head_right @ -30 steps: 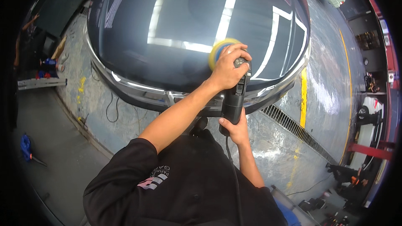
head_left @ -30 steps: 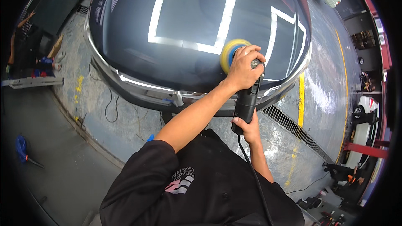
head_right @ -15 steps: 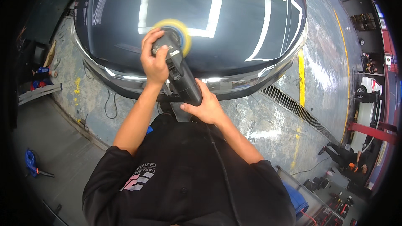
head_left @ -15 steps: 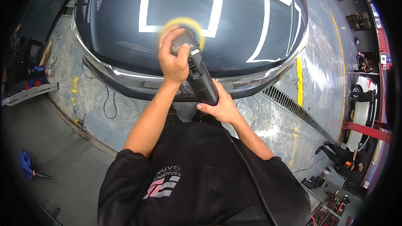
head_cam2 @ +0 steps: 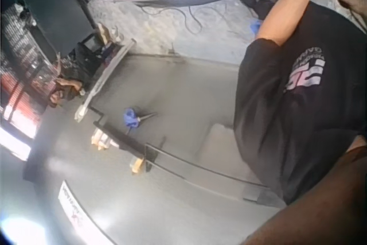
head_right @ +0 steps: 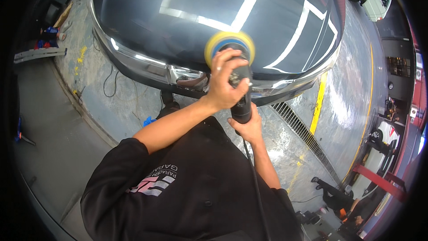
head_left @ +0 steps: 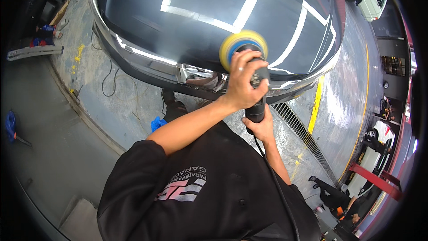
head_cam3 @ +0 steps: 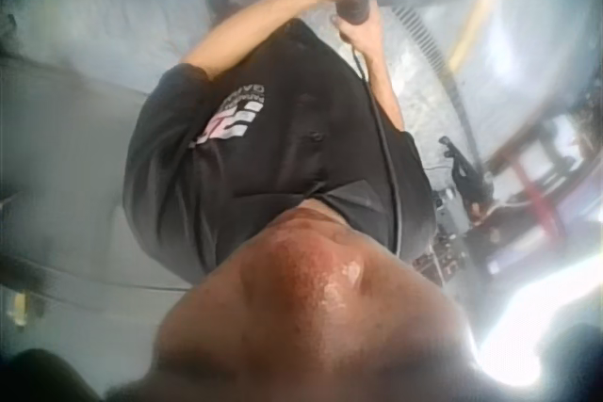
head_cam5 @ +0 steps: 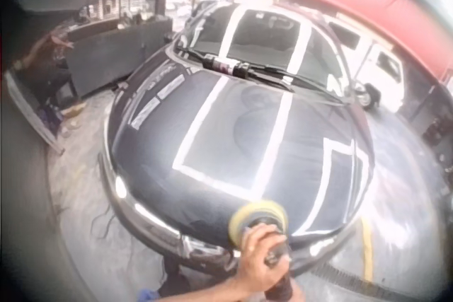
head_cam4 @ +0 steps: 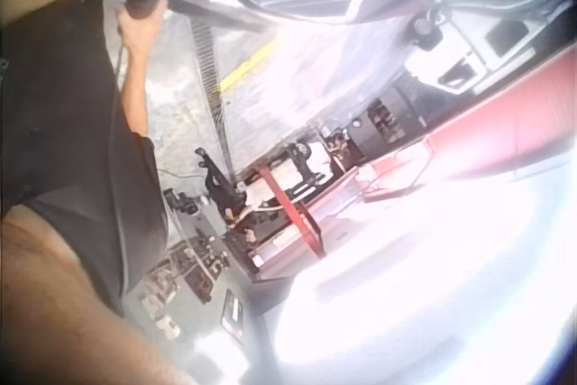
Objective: The person uses a rotary polisher with a yellow pad to buff the hood of a dark-colored car. They move the tool in circular and sweeping motions across the hood surface, covering the center, edges, and areas near the windshield and front grille.
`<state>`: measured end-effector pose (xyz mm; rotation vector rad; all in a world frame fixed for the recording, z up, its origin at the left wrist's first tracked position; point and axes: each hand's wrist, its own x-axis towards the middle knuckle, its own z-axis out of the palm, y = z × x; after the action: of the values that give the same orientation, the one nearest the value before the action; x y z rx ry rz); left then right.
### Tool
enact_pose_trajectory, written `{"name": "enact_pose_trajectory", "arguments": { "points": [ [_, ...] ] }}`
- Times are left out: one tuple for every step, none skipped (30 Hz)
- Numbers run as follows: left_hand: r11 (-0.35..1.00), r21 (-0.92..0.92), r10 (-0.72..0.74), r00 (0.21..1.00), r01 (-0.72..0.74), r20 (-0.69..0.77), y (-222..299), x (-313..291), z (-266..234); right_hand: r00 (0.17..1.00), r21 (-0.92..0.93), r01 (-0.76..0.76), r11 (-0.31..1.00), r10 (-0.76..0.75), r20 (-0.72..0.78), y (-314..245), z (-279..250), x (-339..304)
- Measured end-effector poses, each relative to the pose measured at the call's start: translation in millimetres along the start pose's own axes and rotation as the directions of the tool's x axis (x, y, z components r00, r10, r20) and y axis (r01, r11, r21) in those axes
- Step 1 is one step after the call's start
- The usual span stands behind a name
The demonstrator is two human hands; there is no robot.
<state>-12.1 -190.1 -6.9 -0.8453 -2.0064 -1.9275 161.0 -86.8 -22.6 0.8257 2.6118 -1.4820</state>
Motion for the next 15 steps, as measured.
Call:
{"name": "enact_pose_trajectory", "arguments": {
  "points": [
    [1.0,-0.014,-0.011,1.0,0.011,0.014,4.0,-2.4,9.8,0.999,0.016,-0.039,0.999,0.039,-0.001,1.9,-6.4,-1.4],
    [1.0,-0.023,-0.015,0.999,0.015,0.033,6.9,-5.4,18.5,0.999,0.038,-0.032,0.999,0.033,-0.012,9.6,-10.7,-2.6],
    [0.999,-0.043,-0.019,0.998,0.021,0.052,10.1,-8.6,28.1,0.999,0.054,-0.028,0.998,0.03,-0.029,19.6,-16.2,-4.4],
    [0.997,-0.069,-0.012,0.999,0.016,0.05,14.8,-11.2,35.7,0.999,0.048,-0.025,0.999,0.027,-0.039,29.6,-21.6,-5.8],
    [0.996,-0.087,-0.021,0.998,0.025,0.055,18.3,-13.5,41.8,0.999,0.042,-0.022,0.999,0.024,-0.049,39.8,-26.8,-6.9],
    [0.994,-0.094,-0.047,0.998,0.051,0.049,20.6,-17.1,47.9,0.998,0.037,-0.017,0.999,0.019,-0.057,44.8,-30.6,-7.1],
    [0.992,-0.101,-0.073,0.996,0.077,0.042,22.3,-21.3,52.3,0.999,-0.009,0.007,1.0,-0.007,-0.051,49.3,-34.4,-7.7],
    [0.994,-0.086,-0.066,0.998,0.068,0.02,22.8,-26.5,53.9,0.999,-0.054,0.031,0.998,-0.033,-0.042,53.5,-38.4,-8.2],
    [0.996,-0.07,-0.057,0.998,0.057,0.003,23.3,-31.8,53.9,0.998,-0.096,0.056,0.994,-0.059,-0.036,56.9,-41.4,-8.5],
    [0.997,-0.053,-0.048,0.999,0.047,-0.015,22.5,-36.3,53.4,0.998,-0.13,0.057,0.99,-0.059,-0.012,60.2,-43.6,-7.4],
    [0.998,-0.049,-0.046,0.998,0.044,-0.033,20.7,-40.1,52.4,0.996,-0.162,0.079,0.984,-0.084,-0.022,63.5,-45.5,-5.6],
    [0.998,-0.042,-0.044,0.998,0.042,-0.049,19.4,-44.2,49.1,0.994,-0.191,0.099,0.977,-0.107,-0.032,60.9,-42.3,-3.8],
    [0.999,-0.034,-0.042,0.997,0.04,-0.065,18.1,-48.1,45.7,0.991,-0.219,0.119,0.968,-0.131,-0.04,59.6,-41.1,-1.0],
    [0.998,-0.03,-0.051,0.996,0.049,-0.07,16.9,-51.8,42.7,0.985,-0.231,0.164,0.959,-0.173,-0.019,63.3,-41.9,3.0],
    [0.999,-0.013,-0.044,0.996,0.043,-0.078,15.1,-53.9,38.7,0.982,-0.233,0.183,0.955,-0.188,-0.003,64.2,-40.9,6.7]
  ]
}}
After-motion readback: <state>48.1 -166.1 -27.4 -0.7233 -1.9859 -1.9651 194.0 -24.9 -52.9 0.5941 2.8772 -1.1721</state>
